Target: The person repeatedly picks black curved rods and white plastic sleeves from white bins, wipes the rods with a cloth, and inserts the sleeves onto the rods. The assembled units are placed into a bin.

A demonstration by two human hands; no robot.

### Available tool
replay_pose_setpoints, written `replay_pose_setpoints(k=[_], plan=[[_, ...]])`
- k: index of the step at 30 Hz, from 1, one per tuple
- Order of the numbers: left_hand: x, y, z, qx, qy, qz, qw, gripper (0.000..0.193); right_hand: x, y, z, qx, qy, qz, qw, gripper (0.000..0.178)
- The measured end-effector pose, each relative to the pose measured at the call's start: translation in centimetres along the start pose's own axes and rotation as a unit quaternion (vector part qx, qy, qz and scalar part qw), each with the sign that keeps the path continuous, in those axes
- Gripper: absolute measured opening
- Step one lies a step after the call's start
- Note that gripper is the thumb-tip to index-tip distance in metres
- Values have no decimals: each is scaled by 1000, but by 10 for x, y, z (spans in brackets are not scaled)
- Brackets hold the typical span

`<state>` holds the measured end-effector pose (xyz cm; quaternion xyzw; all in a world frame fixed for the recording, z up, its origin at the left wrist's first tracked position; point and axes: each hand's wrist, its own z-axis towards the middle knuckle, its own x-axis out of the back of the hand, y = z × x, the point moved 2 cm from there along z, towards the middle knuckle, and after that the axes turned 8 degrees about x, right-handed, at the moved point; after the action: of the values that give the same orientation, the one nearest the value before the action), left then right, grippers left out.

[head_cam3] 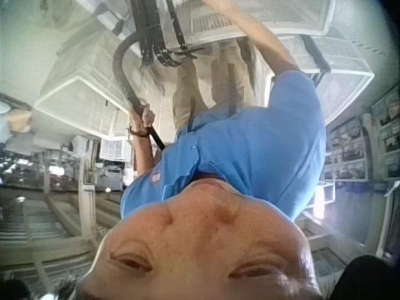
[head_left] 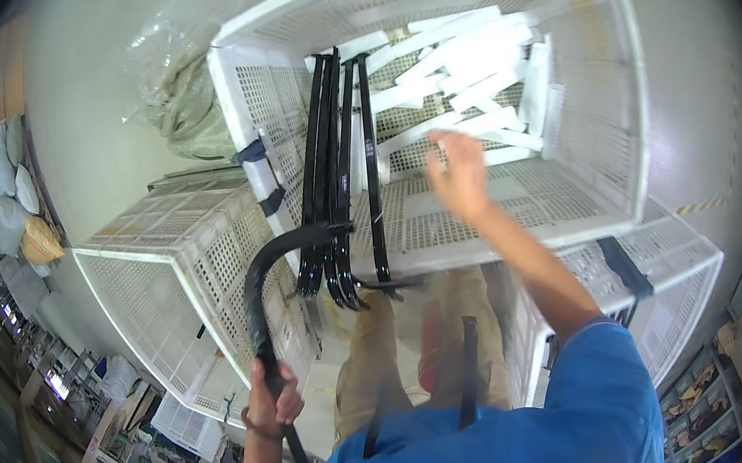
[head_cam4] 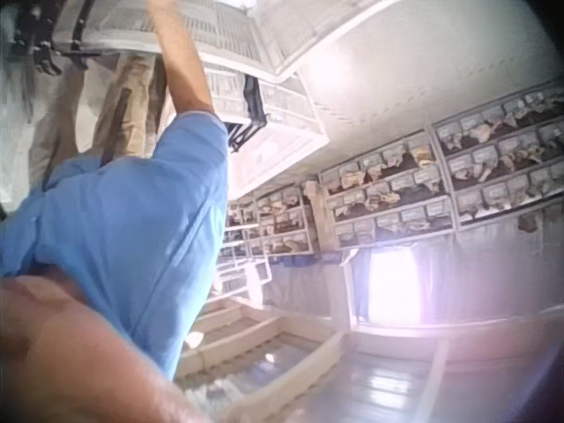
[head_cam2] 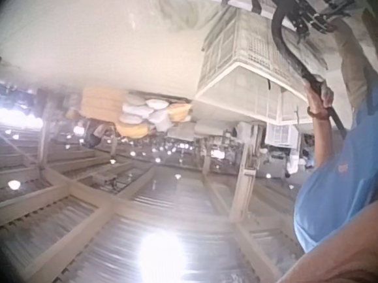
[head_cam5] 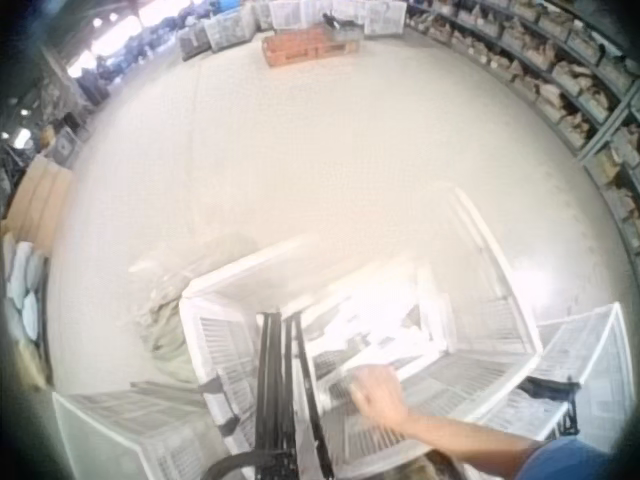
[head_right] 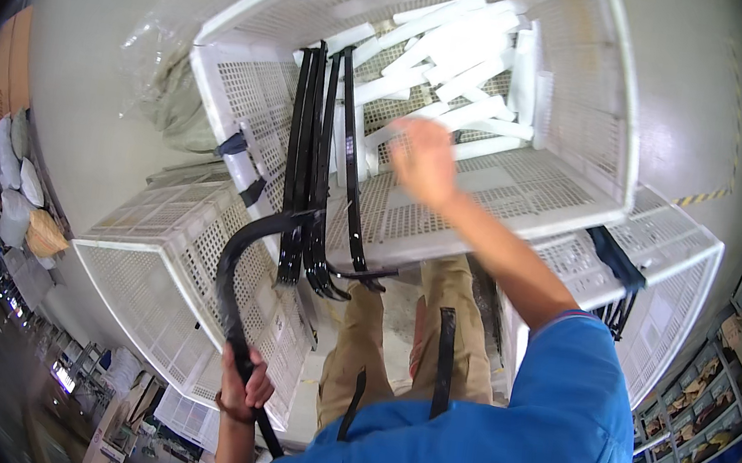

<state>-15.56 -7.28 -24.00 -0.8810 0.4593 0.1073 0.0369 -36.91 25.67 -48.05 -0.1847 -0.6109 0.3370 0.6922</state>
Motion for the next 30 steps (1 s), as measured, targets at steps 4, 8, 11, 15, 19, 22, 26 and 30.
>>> replay_pose_setpoints(k=[4,8,11,15,19,22,26,30], plan=[[43,-9,20,-5,65,-29,997,62,-161,179,-23,112,-350,-244,898,39],[68,-17,32,-12,60,-105,993,67,-296,254,-52,72,-469,-328,817,52],[75,-19,36,-17,31,-140,989,67,-327,278,-81,-25,-507,-344,790,36],[76,-16,35,-7,44,-131,990,66,-308,275,-135,15,-669,-381,637,15],[61,-2,21,-21,18,-111,993,62,-224,255,-140,109,-661,-400,626,36],[42,10,3,-25,8,-79,997,60,-145,222,-99,-117,-605,-219,757,58],[11,24,-22,-30,-42,-10,999,59,-22,139,-33,-394,-84,321,857,61],[-22,31,-58,-70,-69,54,994,59,79,43,-14,-316,213,765,519,49]])
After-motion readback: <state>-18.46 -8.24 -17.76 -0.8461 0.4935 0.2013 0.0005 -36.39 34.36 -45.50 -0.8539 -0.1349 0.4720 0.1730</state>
